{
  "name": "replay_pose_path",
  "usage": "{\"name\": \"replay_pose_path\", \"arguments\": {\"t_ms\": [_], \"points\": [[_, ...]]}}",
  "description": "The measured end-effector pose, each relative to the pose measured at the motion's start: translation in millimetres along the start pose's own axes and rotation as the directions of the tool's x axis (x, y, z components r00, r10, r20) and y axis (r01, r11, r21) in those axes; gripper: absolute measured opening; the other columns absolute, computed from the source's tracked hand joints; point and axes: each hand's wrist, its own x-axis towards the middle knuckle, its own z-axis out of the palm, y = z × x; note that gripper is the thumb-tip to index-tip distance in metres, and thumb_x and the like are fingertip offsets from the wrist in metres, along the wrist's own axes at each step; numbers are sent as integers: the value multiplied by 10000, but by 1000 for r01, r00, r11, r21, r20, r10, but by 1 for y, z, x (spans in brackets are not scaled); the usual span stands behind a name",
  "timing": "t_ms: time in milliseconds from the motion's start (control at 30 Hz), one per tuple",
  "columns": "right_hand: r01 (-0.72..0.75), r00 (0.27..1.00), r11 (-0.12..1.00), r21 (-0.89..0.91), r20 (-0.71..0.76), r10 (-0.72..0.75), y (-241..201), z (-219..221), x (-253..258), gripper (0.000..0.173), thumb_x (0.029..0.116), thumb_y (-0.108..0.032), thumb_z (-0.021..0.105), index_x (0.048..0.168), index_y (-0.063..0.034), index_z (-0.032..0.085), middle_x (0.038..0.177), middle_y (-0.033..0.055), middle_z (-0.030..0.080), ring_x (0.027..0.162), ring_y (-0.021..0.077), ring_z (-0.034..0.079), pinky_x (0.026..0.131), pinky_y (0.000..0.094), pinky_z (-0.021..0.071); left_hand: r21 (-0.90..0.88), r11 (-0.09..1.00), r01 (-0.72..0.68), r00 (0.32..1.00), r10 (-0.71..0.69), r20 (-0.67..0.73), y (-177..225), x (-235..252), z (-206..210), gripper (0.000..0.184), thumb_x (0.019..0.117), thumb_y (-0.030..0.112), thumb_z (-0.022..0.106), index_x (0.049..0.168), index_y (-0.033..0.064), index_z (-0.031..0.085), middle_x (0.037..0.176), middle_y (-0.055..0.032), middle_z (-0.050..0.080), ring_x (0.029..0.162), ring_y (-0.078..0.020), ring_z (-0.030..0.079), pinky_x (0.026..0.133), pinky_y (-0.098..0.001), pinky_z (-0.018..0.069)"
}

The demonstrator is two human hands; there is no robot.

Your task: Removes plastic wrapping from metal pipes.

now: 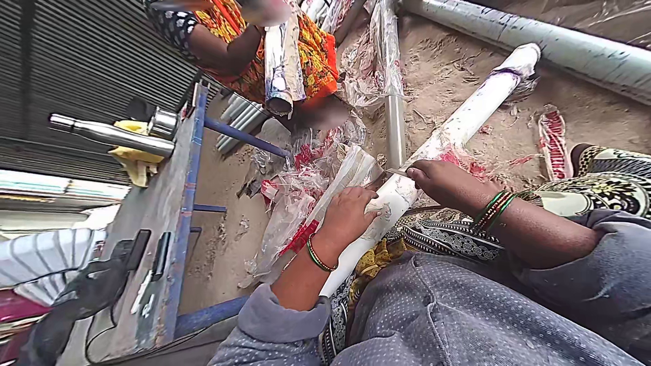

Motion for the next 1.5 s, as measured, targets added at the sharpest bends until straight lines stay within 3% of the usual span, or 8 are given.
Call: {"name": "replay_pose_path", "arguments": {"t_ms": [133,333,567,733,900,1100,1333,1500], "points": [[-83,992,997,-5,91,84,5,30,7,326,1114,-172,393,1209,24,635,1027,224,666,974,367,655,867,554,498,-124,992,17,965,-48,-256,-19,-55,-1,427,973,400,642,1256,86,699,1267,-165,668,1229,-382,596,1026,-619,433],[-172,958,985,-28,226,174,2,56,10,351,1122,-230,395,1329,0,559,1091,230,677,1024,369,670,925,545,498,-233,968,96,771,-221,-598,-62,-145,44,450,951,428,594,1145,47,734,1176,-179,699,1110,-368,658,932,-574,501],[-197,950,974,-114,224,218,-2,76,7,387,1135,-243,341,1381,-4,521,1114,263,666,1070,403,654,953,556,480,-394,818,420,474,-568,-673,-115,-263,77,456,1007,338,551,1156,-71,689,1224,-331,637,1208,-511,566,1031,-616,411],[-174,949,964,-203,226,219,-14,81,0,399,1137,-234,333,1403,3,513,1160,278,657,1104,412,643,974,552,469,-491,697,522,327,-696,-639,-127,-276,104,463,1017,361,540,1201,-40,682,1260,-326,624,1250,-505,548,1059,-630,376],[-172,982,985,-9,73,172,2,86,2,359,1129,-216,340,1282,29,553,793,78,605,676,155,587,703,360,513,-529,698,484,308,-701,-643,-125,-266,112,482,1009,396,547,1200,-22,691,1280,-316,619,1269,-505,536,1062,-649,363],[-176,974,967,-184,111,199,-9,96,-2,386,1127,-213,338,1365,17,536,1050,222,672,962,334,663,895,518,500,-527,733,430,286,-664,-691,-132,-267,128,493,1026,414,528,1182,-22,698,1240,-306,642,1221,-494,574,1022,-655,394],[-145,987,978,148,-42,153,10,101,5,295,1115,-176,350,1212,32,535,683,-20,515,545,46,498,558,240,461,-536,742,403,274,-656,-703,-140,-268,146,484,1033,413,515,1185,-11,692,1248,-279,642,1214,-448,585,1038,-606,413],[-107,994,987,-118,20,110,6,107,2,326,1114,-189,363,1252,27,564,795,85,589,698,183,580,704,394,498,-547,740,391,254,-658,-709,-144,-271,156,483,1036,402,503,1145,-25,700,1228,-261,658,1202,-420,601,1044,-572,427]]}}
